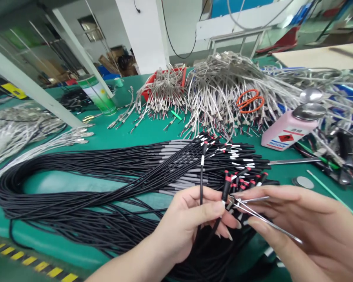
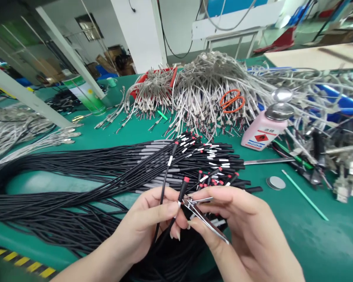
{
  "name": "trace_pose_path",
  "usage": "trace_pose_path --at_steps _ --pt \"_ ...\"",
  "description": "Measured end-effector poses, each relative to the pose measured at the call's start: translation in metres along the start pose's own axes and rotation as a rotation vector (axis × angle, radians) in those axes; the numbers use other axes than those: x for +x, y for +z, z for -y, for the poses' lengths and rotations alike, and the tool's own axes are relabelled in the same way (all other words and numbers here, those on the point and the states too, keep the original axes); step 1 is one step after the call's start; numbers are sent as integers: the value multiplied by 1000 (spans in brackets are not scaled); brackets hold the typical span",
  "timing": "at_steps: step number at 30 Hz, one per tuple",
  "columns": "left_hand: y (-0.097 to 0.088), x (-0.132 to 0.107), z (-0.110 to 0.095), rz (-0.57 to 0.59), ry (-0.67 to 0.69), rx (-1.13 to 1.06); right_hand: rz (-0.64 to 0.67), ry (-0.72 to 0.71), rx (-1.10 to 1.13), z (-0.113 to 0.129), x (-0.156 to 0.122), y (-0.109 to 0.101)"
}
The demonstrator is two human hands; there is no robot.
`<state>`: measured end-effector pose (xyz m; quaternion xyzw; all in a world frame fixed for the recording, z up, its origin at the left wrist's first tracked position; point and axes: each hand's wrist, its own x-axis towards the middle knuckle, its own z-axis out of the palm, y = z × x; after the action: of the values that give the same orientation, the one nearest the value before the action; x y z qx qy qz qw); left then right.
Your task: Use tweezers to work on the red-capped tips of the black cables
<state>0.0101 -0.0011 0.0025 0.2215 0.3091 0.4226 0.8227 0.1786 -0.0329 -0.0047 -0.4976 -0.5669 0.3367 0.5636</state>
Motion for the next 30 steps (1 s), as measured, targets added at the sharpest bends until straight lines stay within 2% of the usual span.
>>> trace_pose_path --at_steps 2,8,12,22,26,30 --pt "0 0 0 10 2 -5 -19 -4 23 1 1 2" --pt "2 -2 -4 -46 12 4 111 -20 -56 7 5 2" --pt "0 -3 -4 -21 17 -10 95 -54 -64 8 3 5" --pt "-4 -2 -2 -29 -2 -30 6 -15 -48 4 -2 9" --pt "-5 -2 -2 -38 -4 -33 30 4 -48 5 -1 11" --pt "-5 -2 0 -34 -7 -59 55 -27 -83 0 -1 4"
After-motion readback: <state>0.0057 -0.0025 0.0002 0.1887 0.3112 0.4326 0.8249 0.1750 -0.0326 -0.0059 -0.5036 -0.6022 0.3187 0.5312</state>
